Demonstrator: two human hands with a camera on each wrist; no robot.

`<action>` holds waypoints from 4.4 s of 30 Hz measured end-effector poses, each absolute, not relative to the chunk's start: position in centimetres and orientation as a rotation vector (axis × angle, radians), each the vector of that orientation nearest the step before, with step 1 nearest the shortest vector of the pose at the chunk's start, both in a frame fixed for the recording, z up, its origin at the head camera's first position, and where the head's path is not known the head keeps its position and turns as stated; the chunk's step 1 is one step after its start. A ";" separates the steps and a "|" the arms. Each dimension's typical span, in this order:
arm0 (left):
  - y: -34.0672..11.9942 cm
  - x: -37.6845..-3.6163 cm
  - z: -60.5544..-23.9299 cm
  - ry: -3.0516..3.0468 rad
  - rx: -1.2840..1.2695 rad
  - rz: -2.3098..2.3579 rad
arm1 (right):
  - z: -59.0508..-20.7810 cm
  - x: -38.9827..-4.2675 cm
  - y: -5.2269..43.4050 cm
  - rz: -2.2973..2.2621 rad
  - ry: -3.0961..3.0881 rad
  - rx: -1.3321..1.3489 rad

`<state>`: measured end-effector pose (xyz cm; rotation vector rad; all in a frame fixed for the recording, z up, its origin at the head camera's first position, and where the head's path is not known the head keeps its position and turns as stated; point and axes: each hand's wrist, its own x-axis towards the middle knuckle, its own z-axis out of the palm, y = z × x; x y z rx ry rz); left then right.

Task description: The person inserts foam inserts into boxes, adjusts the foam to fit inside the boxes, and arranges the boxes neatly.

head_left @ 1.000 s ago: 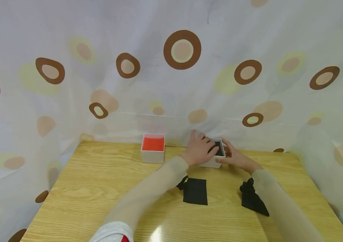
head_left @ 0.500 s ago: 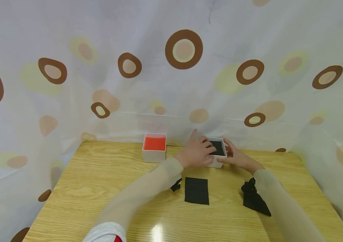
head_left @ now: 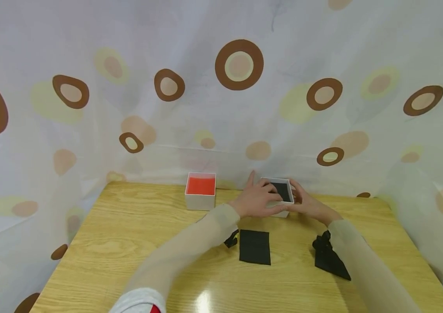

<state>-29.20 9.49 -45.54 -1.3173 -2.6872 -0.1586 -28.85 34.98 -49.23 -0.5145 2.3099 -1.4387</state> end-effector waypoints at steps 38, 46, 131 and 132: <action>8.8 -29.6 -45.9 -2.663 -1.147 0.193 | -49.5 -28.8 35.1 -1.453 2.295 -0.453; 9.5 -29.1 -45.4 -2.680 -1.310 0.011 | -49.6 -28.8 35.5 -1.430 2.323 -0.504; -0.8 -19.9 -50.1 -2.970 -1.368 -0.433 | -49.2 -28.9 34.5 -1.445 2.334 -0.430; -0.9 -20.0 -50.1 -2.966 -1.369 -0.440 | -49.2 -28.9 34.5 -1.449 2.331 -0.430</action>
